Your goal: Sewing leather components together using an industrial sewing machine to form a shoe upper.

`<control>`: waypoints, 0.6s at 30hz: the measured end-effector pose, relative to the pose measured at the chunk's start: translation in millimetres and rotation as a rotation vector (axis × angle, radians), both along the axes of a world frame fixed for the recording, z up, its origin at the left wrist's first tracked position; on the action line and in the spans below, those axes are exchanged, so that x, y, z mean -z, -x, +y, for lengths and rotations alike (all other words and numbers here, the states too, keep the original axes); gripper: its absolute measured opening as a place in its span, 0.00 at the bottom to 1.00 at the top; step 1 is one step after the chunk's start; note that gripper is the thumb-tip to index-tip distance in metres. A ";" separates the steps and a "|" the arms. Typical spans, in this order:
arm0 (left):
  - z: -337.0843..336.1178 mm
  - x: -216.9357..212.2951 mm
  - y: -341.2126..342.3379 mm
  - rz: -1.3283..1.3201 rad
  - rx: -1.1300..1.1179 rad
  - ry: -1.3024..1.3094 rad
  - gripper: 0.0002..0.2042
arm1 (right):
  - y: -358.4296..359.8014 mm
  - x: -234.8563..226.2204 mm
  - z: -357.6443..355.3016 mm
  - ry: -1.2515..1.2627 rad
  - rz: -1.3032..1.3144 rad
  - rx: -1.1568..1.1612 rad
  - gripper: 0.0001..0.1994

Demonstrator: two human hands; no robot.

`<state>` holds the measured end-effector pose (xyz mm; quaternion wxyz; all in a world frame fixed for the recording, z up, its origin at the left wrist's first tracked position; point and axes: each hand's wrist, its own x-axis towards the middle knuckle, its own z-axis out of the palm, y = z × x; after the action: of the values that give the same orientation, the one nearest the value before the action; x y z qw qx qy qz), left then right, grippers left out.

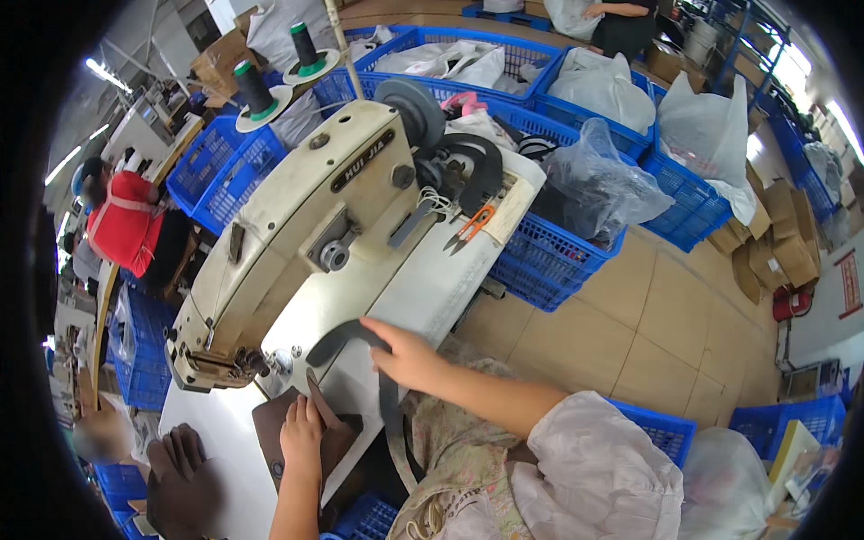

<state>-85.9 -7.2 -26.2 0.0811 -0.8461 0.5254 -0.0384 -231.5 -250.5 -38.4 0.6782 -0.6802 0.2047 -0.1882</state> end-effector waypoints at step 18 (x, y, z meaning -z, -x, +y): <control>-12.4 -18.8 26.8 -0.057 0.128 -0.027 0.25 | 12.6 -31.2 37.4 -0.404 -0.162 -0.188 0.31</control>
<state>-112.7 -19.5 -7.4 0.1050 -0.8081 0.5765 -0.0603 -244.1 -213.1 -7.2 0.8293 -0.5295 0.1186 -0.1335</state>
